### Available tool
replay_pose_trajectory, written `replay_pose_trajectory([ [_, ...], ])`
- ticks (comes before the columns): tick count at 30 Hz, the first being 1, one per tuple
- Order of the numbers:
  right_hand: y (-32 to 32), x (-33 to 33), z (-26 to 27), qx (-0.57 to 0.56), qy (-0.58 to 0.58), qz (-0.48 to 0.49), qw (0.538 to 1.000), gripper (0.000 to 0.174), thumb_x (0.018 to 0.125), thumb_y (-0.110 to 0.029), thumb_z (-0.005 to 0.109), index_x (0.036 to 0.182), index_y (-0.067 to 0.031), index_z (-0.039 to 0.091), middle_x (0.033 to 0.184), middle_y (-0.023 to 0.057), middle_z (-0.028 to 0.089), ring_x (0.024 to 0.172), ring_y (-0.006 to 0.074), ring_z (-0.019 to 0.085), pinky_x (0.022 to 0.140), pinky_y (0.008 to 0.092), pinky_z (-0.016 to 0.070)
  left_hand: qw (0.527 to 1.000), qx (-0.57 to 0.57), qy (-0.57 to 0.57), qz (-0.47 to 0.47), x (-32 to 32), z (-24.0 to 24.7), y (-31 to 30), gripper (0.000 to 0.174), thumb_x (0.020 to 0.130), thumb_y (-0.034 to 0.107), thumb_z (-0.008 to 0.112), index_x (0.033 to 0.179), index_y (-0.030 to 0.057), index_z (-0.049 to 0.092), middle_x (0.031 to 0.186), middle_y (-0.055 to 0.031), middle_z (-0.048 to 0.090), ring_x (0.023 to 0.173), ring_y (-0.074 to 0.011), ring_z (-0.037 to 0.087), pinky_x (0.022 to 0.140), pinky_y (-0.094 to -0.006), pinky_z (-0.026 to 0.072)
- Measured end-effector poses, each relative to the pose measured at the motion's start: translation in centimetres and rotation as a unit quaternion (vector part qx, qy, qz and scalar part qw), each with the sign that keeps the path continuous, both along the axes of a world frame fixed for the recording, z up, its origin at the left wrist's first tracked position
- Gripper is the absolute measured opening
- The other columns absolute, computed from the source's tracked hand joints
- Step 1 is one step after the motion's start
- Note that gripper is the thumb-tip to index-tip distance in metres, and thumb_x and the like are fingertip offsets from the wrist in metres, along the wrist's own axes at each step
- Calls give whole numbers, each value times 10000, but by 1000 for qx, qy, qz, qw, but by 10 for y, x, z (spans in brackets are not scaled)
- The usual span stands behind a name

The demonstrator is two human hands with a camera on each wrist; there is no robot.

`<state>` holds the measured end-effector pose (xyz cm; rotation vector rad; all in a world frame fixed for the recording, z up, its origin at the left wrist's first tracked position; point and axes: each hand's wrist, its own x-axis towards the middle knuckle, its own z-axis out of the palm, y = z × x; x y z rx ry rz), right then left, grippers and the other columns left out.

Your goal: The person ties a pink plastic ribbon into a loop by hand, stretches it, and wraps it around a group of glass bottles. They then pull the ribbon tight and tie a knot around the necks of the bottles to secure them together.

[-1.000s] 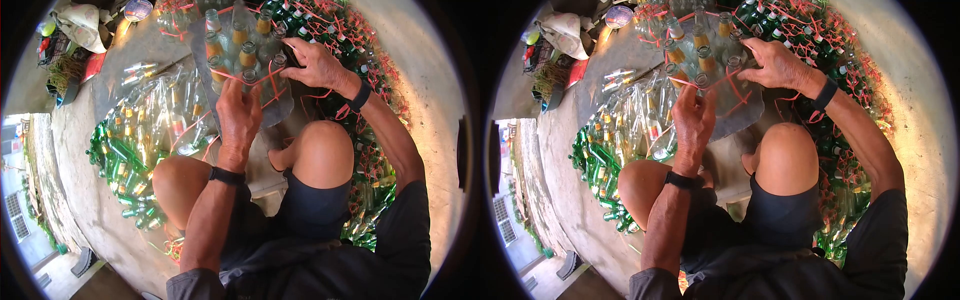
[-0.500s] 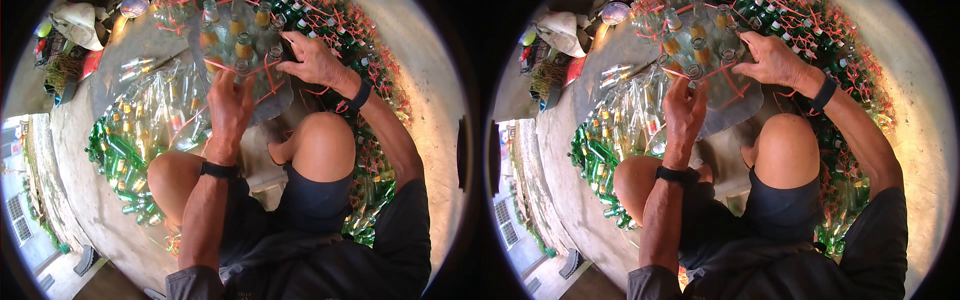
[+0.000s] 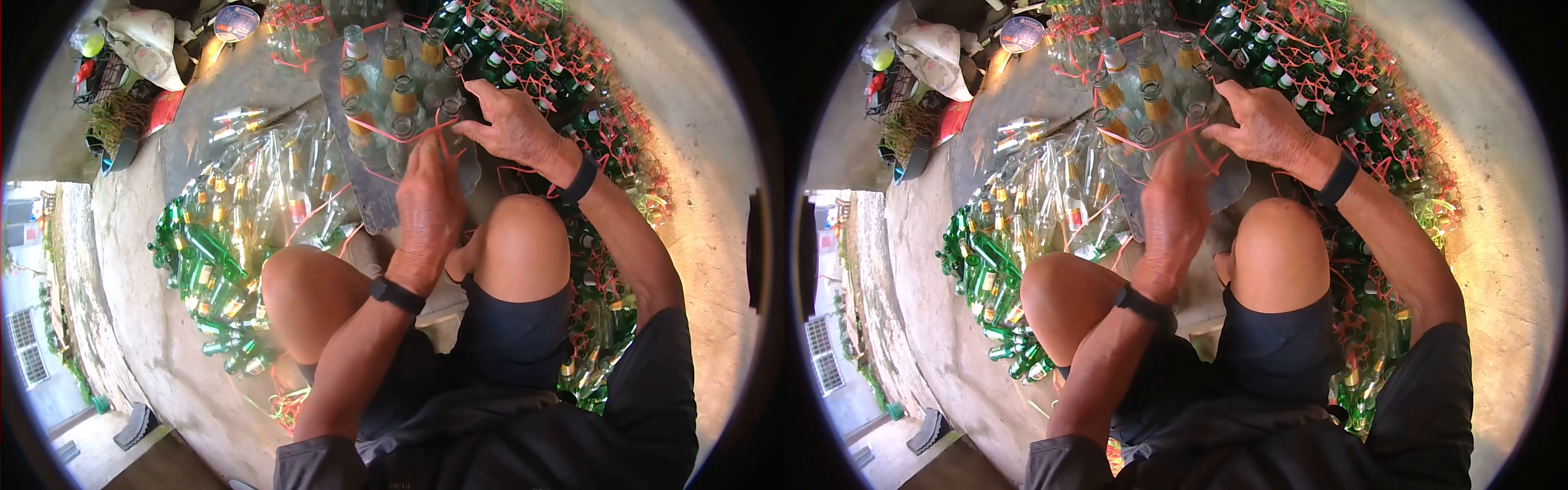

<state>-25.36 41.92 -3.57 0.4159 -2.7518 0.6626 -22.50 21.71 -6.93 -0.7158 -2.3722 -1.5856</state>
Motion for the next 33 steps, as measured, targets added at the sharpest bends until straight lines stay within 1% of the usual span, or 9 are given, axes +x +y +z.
replay_pose_trajectory([
  [2, -2, 2, -3, 11, 27, 8, 1000, 587, 803, -216, 851, 1230, 55, 553, 626, 132, 524, 550, 279, 564, 551, 399, 470, 996, -32, -80, 17, 6, -4, 17, 524, 959, 33, 577, 1448, -47, 406, 1365, -335, 535, 1139, -502, 606, 898, -508, 544],
  [3, -3, 3, -3, 20, 29, 0, 999, 552, 806, -255, 839, 1177, 37, 553, 667, 172, 580, 632, 351, 612, 579, 443, 492, 1000, -5, -11, 14, 1, -11, 21, 602, 978, 41, 542, 1510, -53, 277, 1475, -370, 409, 1244, -527, 531, 950, -524, 529],
  [4, -3, 3, -3, 28, 31, -8, 999, 521, 810, -295, 826, 1125, 18, 552, 707, 213, 636, 714, 423, 660, 608, 488, 514, 1000, -4, -11, 14, -2, -18, 27, 602, 978, 41, 542, 1510, -53, 277, 1475, -370, 409, 1244, -527, 531, 950, -524, 529],
  [13, -2, 7, 1, 54, 26, 20, 998, 353, 848, -188, 775, 1043, -2, 545, 728, 212, 646, 712, 420, 659, 585, 491, 508, 994, 63, -76, 47, -14, -32, 57, 558, 1004, 61, 513, 1496, -75, 287, 1395, -362, 462, 1240, -544, 513, 957, -525, 520],
  [15, -2, 8, 2, 50, 28, 28, 998, 325, 858, -167, 759, 1033, -2, 541, 723, 211, 641, 706, 417, 657, 582, 493, 507, 994, 71, 28, 81, -17, -35, 59, 465, 1011, 41, 505, 1453, -38, 384, 1241, -286, 549, 903, -375, 648, 790, -440, 555],
  [18, 0, 10, 7, 60, 30, 33, 997, 261, 879, -128, 721, 1016, -3, 538, 712, 205, 634, 694, 411, 653, 574, 490, 505, 993, 80, 16, 88, -19, -39, 59, 440, 1013, 46, 514, 1432, -37, 410, 1207, -272, 572, 856, -356, 650, 745, -430, 552],
  [25, -4, 12, -5, 70, 49, 18, 996, 125, 896, -55, 615, 991, -15, 544, 664, 173, 617, 650, 375, 655, 547, 463, 514, 990, 81, -13, 118, -17, -37, 63, 410, 989, 33, 550, 1387, -19, 466, 1149, -241, 619, 824, -347, 668, 724, -433, 561],
  [30, -9, 9, -4, 68, 38, 23, 997, 128, 852, -26, 625, 952, -15, 545, 626, 155, 599, 619, 343, 660, 526, 447, 515, 985, 83, 52, 145, -19, -34, 66, 416, 958, -12, 562, 1367, 22, 497, 1189, -225, 618, 905, -371, 663, 757, -434, 563],
  [33, -10, 10, -4, 122, 60, 45, 990, 120, 854, -29, 627, 935, -20, 540, 621, 142, 600, 611, 331, 659, 516, 441, 513, 986, 119, -5, 120, -17, -33, 65, 410, 954, -18, 559, 1358, 33, 510, 1213, -219, 616, 956, -382, 659, 783, -435, 561],
])
